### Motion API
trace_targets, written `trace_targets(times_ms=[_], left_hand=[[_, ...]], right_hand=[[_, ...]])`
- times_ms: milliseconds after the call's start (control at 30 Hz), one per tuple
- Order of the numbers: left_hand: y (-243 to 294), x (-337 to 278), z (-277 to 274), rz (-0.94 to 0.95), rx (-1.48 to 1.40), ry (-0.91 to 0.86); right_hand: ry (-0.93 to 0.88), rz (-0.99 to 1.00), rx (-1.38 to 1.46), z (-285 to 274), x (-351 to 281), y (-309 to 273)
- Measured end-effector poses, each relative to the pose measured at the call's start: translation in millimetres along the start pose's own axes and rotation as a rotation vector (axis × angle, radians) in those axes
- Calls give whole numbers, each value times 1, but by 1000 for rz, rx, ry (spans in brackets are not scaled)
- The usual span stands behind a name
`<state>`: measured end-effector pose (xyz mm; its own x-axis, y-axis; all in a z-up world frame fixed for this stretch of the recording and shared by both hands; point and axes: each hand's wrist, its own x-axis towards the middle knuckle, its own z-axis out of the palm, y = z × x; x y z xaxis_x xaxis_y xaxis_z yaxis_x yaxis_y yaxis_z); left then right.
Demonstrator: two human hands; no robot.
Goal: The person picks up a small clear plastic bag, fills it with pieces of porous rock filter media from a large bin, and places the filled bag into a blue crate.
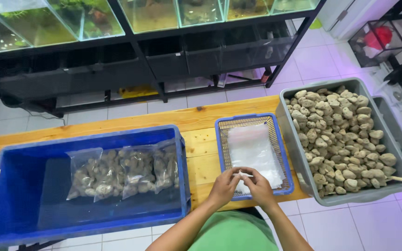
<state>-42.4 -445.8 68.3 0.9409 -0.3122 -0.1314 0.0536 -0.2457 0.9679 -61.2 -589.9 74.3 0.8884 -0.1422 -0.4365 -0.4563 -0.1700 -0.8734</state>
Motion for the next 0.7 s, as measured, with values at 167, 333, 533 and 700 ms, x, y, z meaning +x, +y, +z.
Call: trace_targets(times_ms=[167, 333, 533, 700], left_hand=[[-66, 30, 32, 90, 162, -39], [-91, 65, 53, 268, 523, -60], [-50, 110, 55, 286, 900, 62], [-97, 165, 65, 192, 1207, 171]], right_hand=[[17, -57, 44, -20, 15, 15], [31, -45, 24, -34, 32, 22], [-56, -131, -112, -60, 57, 39], [-181, -161, -92, -85, 68, 47]])
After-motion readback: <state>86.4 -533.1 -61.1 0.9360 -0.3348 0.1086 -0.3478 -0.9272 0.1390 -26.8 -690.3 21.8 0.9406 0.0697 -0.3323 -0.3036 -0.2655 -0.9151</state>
